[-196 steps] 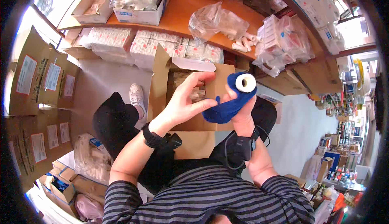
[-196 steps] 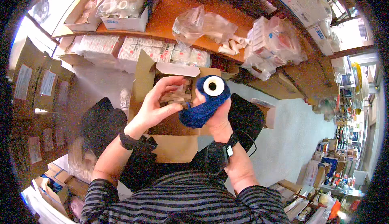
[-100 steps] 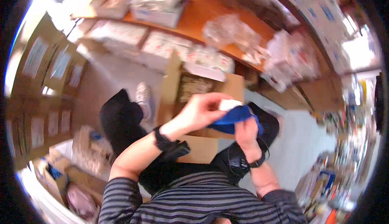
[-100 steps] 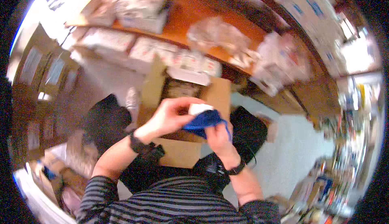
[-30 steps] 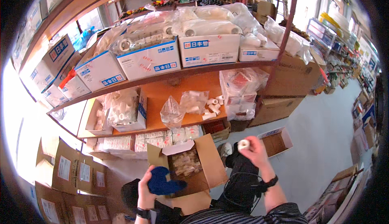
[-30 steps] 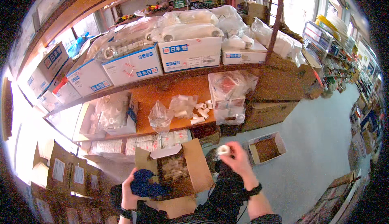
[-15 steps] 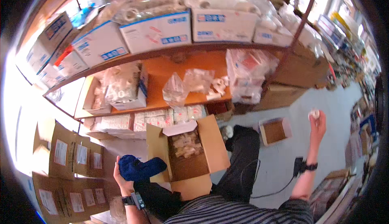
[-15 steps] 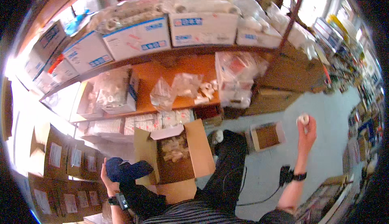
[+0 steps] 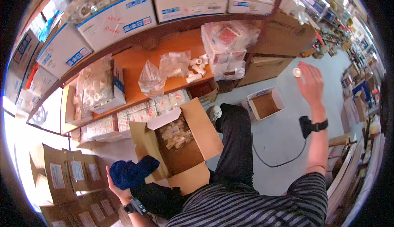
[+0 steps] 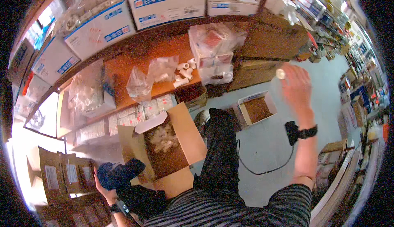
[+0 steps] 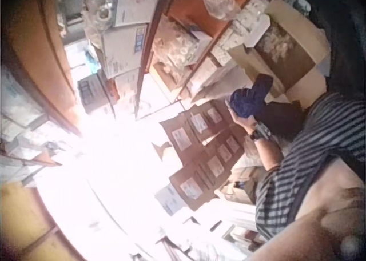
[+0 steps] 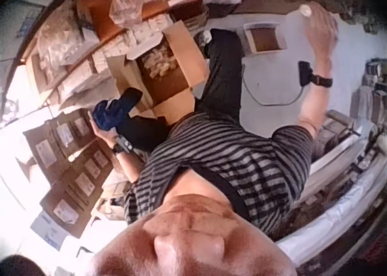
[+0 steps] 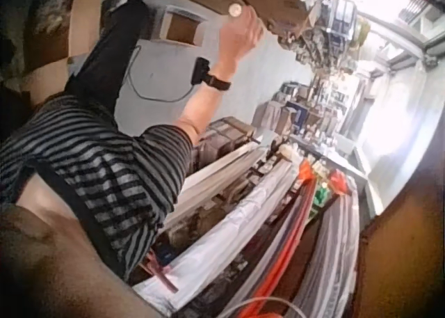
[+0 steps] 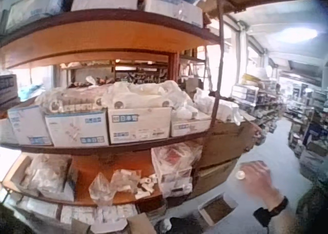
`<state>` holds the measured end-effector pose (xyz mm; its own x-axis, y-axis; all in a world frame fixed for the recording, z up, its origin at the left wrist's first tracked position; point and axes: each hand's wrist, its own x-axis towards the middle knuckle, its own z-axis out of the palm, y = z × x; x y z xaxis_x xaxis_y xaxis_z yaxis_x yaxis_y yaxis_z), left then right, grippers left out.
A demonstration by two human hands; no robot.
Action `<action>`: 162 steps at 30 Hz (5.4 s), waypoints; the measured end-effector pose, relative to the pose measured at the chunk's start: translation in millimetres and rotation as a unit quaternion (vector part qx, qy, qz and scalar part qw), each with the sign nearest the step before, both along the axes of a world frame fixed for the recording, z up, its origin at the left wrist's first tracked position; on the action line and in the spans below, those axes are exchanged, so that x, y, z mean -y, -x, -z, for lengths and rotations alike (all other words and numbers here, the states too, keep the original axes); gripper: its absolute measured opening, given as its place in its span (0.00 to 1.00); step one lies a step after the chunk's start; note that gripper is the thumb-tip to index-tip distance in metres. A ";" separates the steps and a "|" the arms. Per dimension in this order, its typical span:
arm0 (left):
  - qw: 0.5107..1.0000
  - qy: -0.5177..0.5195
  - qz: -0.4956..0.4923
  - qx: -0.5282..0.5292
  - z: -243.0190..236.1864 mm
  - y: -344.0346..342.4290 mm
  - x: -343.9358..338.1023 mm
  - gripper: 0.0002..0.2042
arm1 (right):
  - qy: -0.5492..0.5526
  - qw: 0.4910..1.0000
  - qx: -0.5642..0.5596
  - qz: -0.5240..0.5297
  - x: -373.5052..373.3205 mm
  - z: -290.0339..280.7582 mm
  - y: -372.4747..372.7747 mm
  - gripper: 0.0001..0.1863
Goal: Inspecting and cleaning pipe fittings and packing them into boxes.
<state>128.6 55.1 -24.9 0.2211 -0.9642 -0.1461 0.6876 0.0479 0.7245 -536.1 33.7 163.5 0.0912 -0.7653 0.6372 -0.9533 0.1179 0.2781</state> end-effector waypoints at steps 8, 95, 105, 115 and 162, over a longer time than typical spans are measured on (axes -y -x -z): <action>0.991 -0.038 -0.007 0.124 -10.8 7.2 0.3 0.20 | 0.021 0.994 0.091 0.061 -13.6 -41.9 84.9 0.19; 0.987 -0.027 0.081 -0.135 19.9 -11.4 115.3 0.14 | -0.350 0.851 0.002 -0.392 86.6 -91.0 -297.5 0.23; 0.984 0.010 0.115 -0.134 19.1 -4.6 121.0 0.14 | -0.379 0.868 0.084 -0.310 74.5 -68.5 -256.4 0.14; 0.985 -0.043 0.107 -0.130 9.8 20.1 125.0 0.13 | -0.374 0.847 0.041 -0.375 65.6 -101.3 -276.2 0.16; 0.988 -0.090 0.078 -0.096 25.4 5.4 62.5 0.24 | 0.141 0.944 0.297 0.015 270.3 -73.1 32.9 0.18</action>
